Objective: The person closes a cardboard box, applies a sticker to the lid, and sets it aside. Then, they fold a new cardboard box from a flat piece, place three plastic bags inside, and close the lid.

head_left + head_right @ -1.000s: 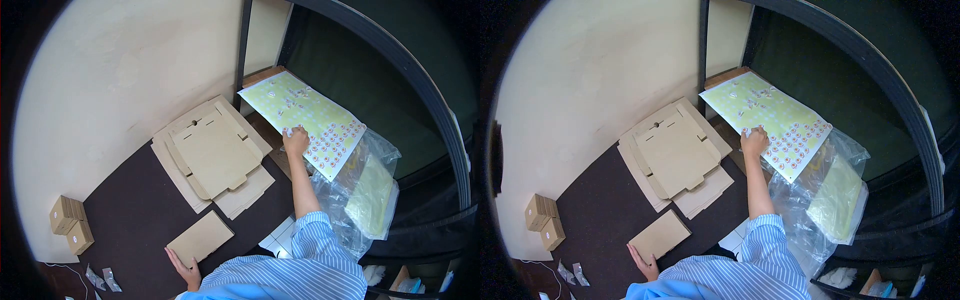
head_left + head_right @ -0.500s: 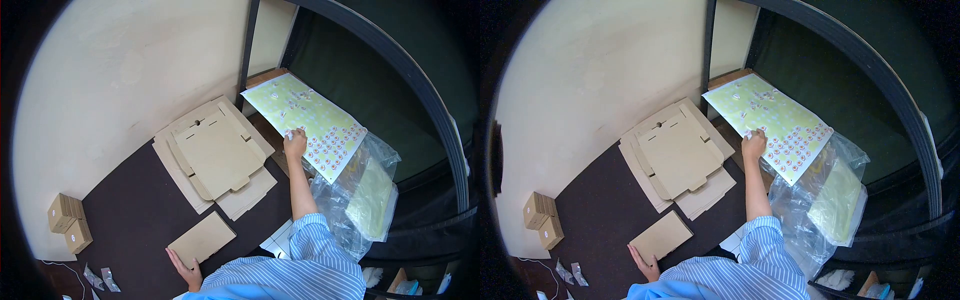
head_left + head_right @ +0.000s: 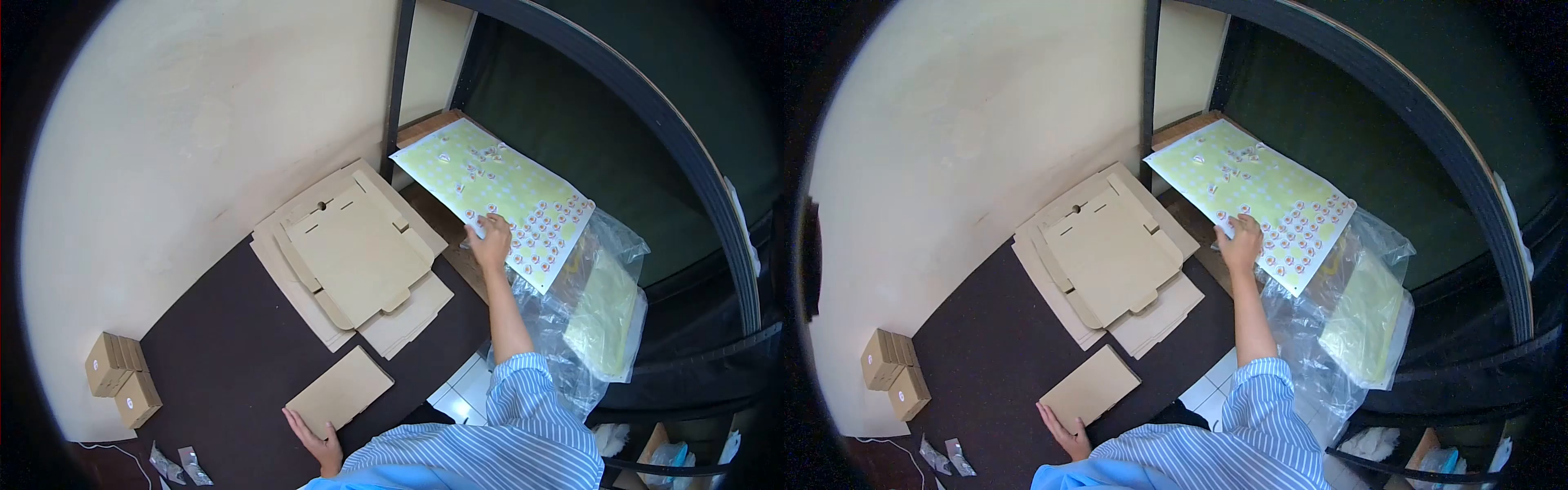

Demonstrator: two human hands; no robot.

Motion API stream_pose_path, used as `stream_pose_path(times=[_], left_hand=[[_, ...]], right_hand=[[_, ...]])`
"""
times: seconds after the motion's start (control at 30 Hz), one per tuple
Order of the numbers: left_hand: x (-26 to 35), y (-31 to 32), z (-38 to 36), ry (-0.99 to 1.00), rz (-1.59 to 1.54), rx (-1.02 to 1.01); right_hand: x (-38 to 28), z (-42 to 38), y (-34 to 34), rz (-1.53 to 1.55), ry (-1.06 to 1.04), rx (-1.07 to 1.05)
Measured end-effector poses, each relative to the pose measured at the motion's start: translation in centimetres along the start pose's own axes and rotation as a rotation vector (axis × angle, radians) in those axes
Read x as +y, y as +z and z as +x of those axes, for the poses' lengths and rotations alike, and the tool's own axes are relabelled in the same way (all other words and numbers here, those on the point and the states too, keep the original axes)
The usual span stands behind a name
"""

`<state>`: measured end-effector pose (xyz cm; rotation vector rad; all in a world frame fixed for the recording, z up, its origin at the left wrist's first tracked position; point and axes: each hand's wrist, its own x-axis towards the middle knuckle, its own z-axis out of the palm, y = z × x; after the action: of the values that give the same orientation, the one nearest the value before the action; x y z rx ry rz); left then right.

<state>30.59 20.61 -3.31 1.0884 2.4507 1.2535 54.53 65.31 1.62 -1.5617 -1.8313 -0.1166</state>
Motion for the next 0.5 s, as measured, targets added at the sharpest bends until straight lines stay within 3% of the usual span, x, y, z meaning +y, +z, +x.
stream_pose_path(times=[0.1, 0.23, 0.3, 0.37, 0.47, 0.5], left_hand=[[-0.6, -0.6, 0.0, 0.037, -0.008, -0.027], [-0.7, -0.5, 0.1, 0.042, 0.025, -0.046], [-0.7, -0.5, -0.1, 0.021, 0.024, -0.035], [-0.5, -0.2, -0.1, 0.041, 0.063, 0.044], [1.3, 0.0, 0.2, 0.145, 0.190, 0.370], [2.6, 0.9, 0.6, 0.093, 0.125, 0.445]], right_hand=[[1.3, -0.1, -0.2, 0.107, 0.092, 0.128], [3.2, 3.2, -2.0, 0.147, 0.086, 0.020], [4.5, 5.4, -2.4, 0.186, -0.048, -0.130], [6.4, 7.7, -1.8, 0.187, -0.094, -0.246], [8.8, 9.4, -0.4, 0.234, -0.253, -0.473], [9.4, 9.6, 0.2, 0.233, -0.265, -0.476]])
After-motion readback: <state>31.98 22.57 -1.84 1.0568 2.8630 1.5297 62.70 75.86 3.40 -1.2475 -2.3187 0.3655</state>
